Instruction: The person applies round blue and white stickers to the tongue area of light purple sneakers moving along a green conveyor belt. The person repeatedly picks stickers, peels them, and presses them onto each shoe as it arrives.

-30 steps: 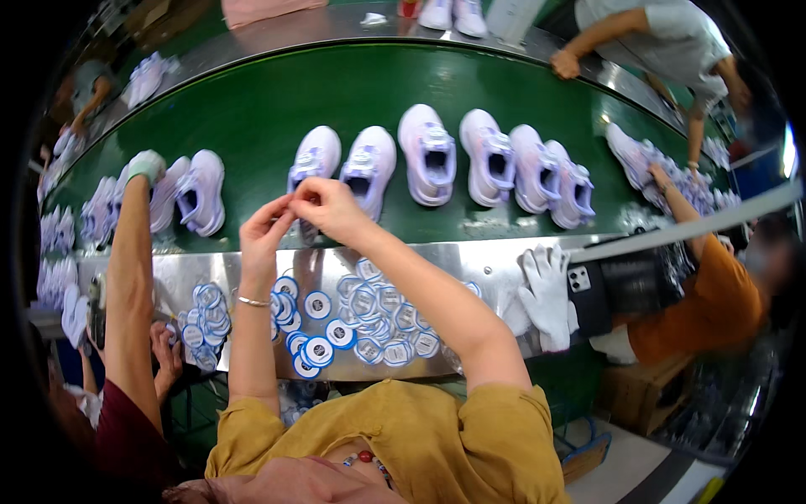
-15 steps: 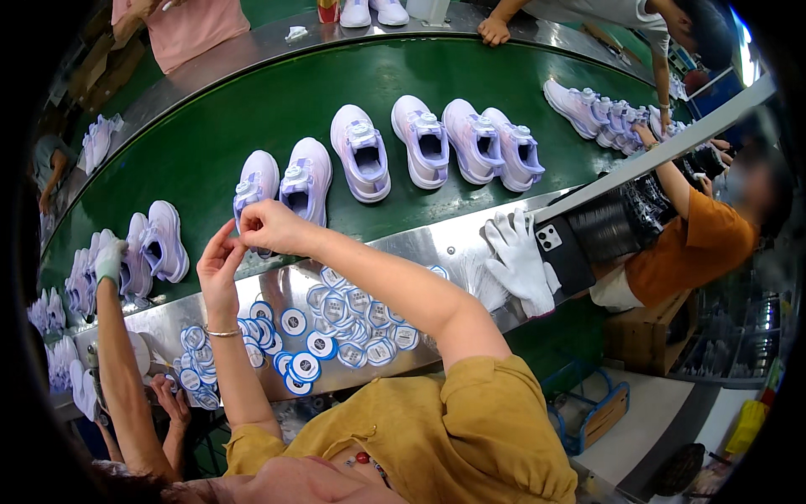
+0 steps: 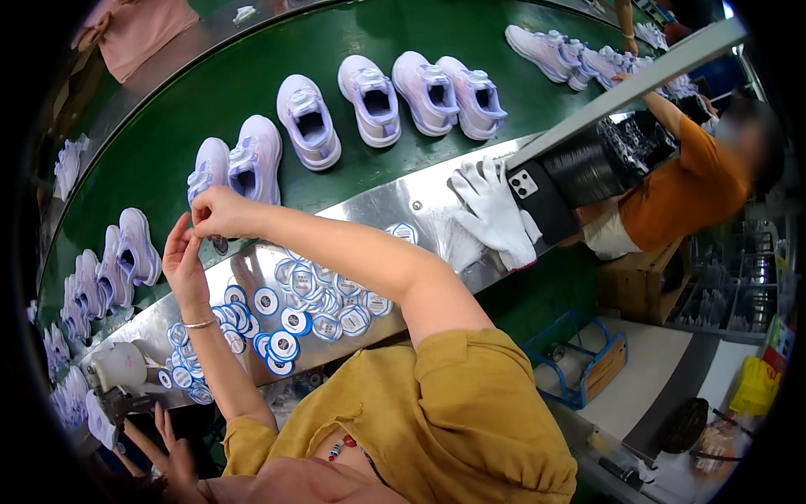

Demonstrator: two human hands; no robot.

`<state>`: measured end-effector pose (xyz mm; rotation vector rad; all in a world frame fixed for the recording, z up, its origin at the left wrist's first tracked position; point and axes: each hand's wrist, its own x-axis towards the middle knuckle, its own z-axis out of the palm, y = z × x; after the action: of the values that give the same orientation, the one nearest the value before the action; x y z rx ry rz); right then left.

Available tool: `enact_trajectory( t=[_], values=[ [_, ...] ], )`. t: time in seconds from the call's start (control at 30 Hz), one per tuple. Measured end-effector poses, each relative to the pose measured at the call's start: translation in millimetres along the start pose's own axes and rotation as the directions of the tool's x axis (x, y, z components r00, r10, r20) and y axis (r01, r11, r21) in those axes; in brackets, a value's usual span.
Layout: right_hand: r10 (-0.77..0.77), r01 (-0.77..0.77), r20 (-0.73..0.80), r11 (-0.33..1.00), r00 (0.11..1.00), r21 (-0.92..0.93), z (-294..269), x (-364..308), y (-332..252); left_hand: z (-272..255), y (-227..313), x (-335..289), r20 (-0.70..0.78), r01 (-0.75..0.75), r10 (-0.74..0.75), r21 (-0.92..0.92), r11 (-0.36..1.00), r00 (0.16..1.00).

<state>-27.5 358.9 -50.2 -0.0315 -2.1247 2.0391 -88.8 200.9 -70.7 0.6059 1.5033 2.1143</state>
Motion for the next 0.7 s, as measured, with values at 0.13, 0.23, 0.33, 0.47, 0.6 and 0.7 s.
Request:
enact_trajectory(
  t=[0.13, 0.23, 0.33, 0.47, 0.6, 0.7],
  values=[
    [-0.051, 0.046, -0.019, 0.978, 0.999, -0.203, -10, -5, -7, 1, -1, 2, 0.028, -0.008, 0.006, 0.076, 0.997, 1.000],
    [-0.177, 0.118, -0.113, 0.908, 0.978, -0.402, -49, -20, -30, 11, 0, -3, 0.032, -0.022, 0.014, 0.241, 0.970, 0.999],
    [-0.040, -0.083, -0.255, 0.887, 0.966, -0.454, -115, -89, -111, 9, -4, -15, -0.018, -0.049, 0.063, 0.421, 0.906, 0.998],
    [0.044, -0.287, -0.482, 0.849, 0.875, -0.443, -164, -215, -145, -5, -8, -23, -0.038, -0.090, 0.131, 0.538, 0.838, 0.991],
    [0.140, -0.498, -0.558, 0.657, 0.818, -0.566, -166, -308, -94, -9, -13, -30, -0.131, 0.004, 0.075, 0.522, 0.853, 0.989],
    [-0.088, -0.294, -0.371, 0.455, 0.924, -0.841, -146, -305, -65, -21, -14, -28, -0.105, 0.044, 0.031, 0.639, 0.768, 0.994]
  ],
)
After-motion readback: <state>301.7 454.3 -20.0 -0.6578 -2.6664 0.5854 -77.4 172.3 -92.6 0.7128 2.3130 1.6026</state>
